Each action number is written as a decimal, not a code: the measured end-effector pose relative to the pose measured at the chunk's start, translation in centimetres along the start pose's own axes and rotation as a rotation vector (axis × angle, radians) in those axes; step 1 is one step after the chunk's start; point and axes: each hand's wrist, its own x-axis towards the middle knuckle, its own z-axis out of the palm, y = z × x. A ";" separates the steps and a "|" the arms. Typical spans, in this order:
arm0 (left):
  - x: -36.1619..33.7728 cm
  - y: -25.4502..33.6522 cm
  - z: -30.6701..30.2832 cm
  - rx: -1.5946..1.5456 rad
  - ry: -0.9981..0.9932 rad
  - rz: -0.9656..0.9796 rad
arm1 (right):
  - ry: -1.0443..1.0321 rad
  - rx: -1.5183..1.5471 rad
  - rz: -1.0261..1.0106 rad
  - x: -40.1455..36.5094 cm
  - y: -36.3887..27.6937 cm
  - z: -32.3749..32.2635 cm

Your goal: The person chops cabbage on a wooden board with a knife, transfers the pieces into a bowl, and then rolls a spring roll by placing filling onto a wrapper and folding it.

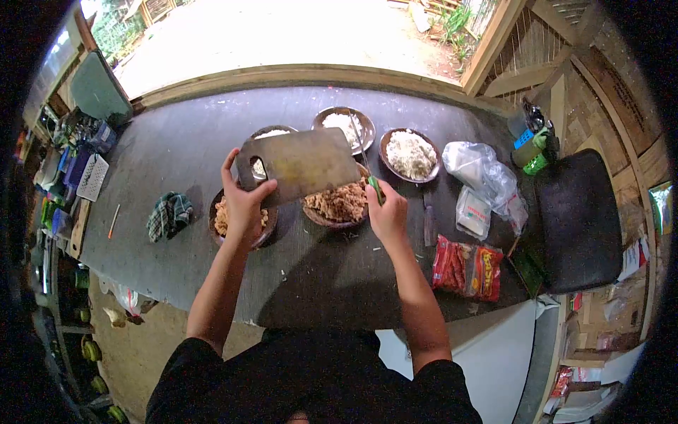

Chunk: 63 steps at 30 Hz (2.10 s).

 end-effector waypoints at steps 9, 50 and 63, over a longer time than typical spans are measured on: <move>-14.7 -1.5 -4.7 0.284 -0.143 -0.067 | -0.087 0.125 0.216 -16.3 1.8 -6.1; -13.8 -6.3 4.0 0.904 -0.687 0.397 | 0.154 -0.389 -0.021 -14.9 9.8 -11.0; -11.4 -16.4 28.0 0.720 -1.286 0.787 | 0.004 -0.607 -0.314 -4.4 22.4 -22.2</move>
